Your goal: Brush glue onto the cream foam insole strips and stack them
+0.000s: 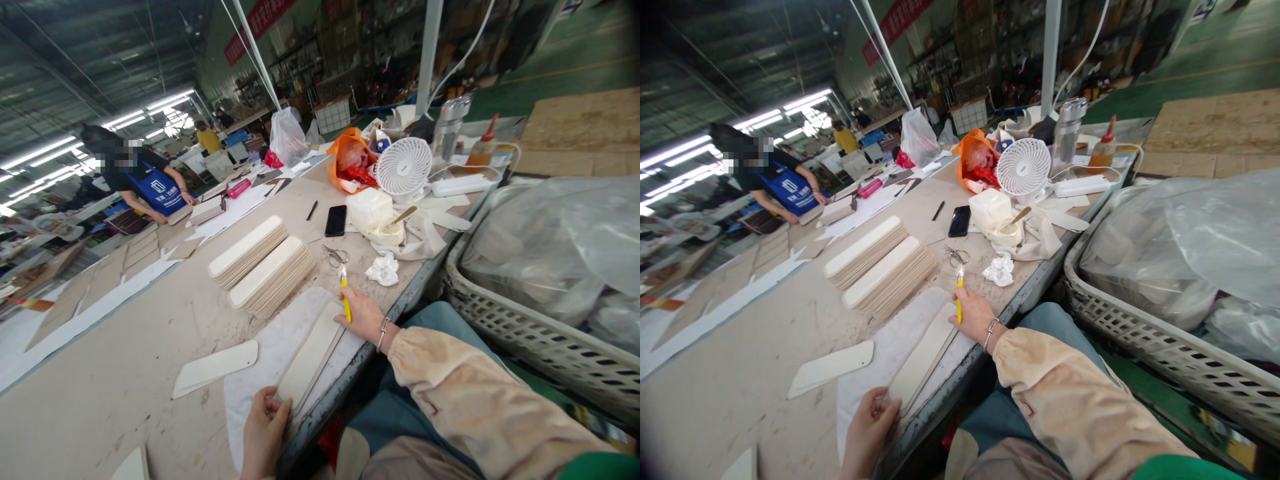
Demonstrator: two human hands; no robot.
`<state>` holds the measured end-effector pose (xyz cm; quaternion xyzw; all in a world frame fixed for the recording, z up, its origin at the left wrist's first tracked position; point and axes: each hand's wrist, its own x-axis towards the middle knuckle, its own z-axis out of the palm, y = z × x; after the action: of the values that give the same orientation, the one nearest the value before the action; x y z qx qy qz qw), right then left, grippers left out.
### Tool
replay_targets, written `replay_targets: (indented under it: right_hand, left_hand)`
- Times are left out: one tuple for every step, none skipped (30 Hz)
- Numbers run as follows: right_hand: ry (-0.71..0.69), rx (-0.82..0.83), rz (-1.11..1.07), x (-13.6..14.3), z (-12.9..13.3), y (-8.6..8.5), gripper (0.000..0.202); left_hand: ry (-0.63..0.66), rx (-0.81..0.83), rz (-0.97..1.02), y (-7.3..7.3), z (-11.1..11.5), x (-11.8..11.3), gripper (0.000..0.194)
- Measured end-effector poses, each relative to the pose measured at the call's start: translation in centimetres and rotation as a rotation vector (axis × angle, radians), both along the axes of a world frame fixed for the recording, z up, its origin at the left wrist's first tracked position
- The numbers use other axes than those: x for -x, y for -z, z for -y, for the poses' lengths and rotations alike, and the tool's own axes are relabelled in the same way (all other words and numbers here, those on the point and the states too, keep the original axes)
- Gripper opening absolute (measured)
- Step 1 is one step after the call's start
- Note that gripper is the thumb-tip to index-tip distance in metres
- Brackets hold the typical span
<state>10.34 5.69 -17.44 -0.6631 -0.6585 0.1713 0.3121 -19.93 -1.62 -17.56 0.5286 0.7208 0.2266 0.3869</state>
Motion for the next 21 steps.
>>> replay_targets:
  right_hand:
    - [0.004,0.015,0.004,0.0,0.1,-0.1,0.043]
    - [0.009,0.029,0.009,0.0,0.2,-0.2,0.043]
    - [0.013,0.044,0.013,0.1,0.2,-0.3,0.042]
    - [0.014,0.059,0.014,0.1,0.2,-0.4,0.042]
    - [0.014,0.074,0.012,0.1,0.2,-0.4,0.042]
    - [0.014,0.089,0.006,0.1,0.1,-0.5,0.042]
    - [0.012,0.102,-0.003,0.1,0.1,-0.5,0.043]
    - [0.011,0.114,-0.013,0.2,0.0,-0.4,0.044]
    - [0.013,0.122,-0.024,0.2,0.0,-0.4,0.045]
    - [0.013,0.128,-0.037,0.3,-0.1,-0.3,0.045]
    - [0.012,0.131,-0.053,0.3,-0.1,-0.2,0.045]
    - [0.006,0.129,-0.070,0.4,-0.1,-0.1,0.043]
    - [-0.004,0.119,-0.082,0.4,0.0,0.0,0.042]
    - [-0.014,0.104,-0.087,0.4,0.1,0.1,0.041]
    - [-0.022,0.086,-0.081,0.4,0.1,0.1,0.039]
    - [-0.029,0.069,-0.071,0.3,0.3,0.1,0.039]
    - [-0.035,0.057,-0.061,0.3,0.3,0.1,0.039]
    - [-0.043,0.050,-0.053,0.2,0.4,0.1,0.039]
    - [-0.051,0.049,-0.054,0.2,0.5,0.1,0.039]
    - [-0.056,0.053,-0.062,0.1,0.5,0.1,0.040]
    - [-0.055,0.061,-0.074,0.1,0.5,0.1,0.041]
  left_hand:
    - [-0.002,-0.001,-0.004,-0.1,0.0,-0.1,0.051]
    - [-0.002,-0.003,-0.009,-0.2,0.0,-0.1,0.051]
    - [0.001,-0.005,-0.019,-0.3,0.0,-0.2,0.050]
    - [0.008,-0.007,-0.035,-0.4,-0.1,-0.2,0.050]
    - [0.020,-0.009,-0.056,-0.5,-0.1,-0.2,0.050]
    - [0.036,-0.009,-0.085,-0.5,-0.1,-0.2,0.049]
    - [0.058,-0.007,-0.117,-0.6,-0.1,-0.2,0.048]
    - [0.083,-0.003,-0.155,-0.6,-0.2,-0.2,0.047]
    - [0.115,0.005,-0.196,-0.7,-0.2,-0.2,0.046]
    - [0.150,0.016,-0.238,-0.8,-0.3,-0.2,0.044]
    - [0.185,0.027,-0.284,-1.0,-0.3,-0.2,0.044]
    - [0.219,0.035,-0.332,-1.2,-0.4,-0.3,0.045]
    - [0.252,0.035,-0.384,-1.4,-0.5,-0.4,0.045]
    - [0.285,0.024,-0.438,-1.8,-0.5,-0.5,0.046]
    - [0.317,0.000,-0.492,-2.1,-0.6,-0.8,0.047]
    - [0.348,-0.038,-0.542,-2.6,-0.8,-1.1,0.046]
    - [0.381,-0.084,-0.586,-3.0,-1.0,-1.5,0.046]
    - [0.415,-0.135,-0.621,-3.5,-1.2,-2.1,0.046]
    - [0.446,-0.181,-0.651,-3.9,-1.6,-2.8,0.047]
    - [0.476,-0.220,-0.676,-4.3,-2.1,-3.6,0.048]
    - [0.503,-0.246,-0.697,-4.6,-2.7,-4.4,0.049]
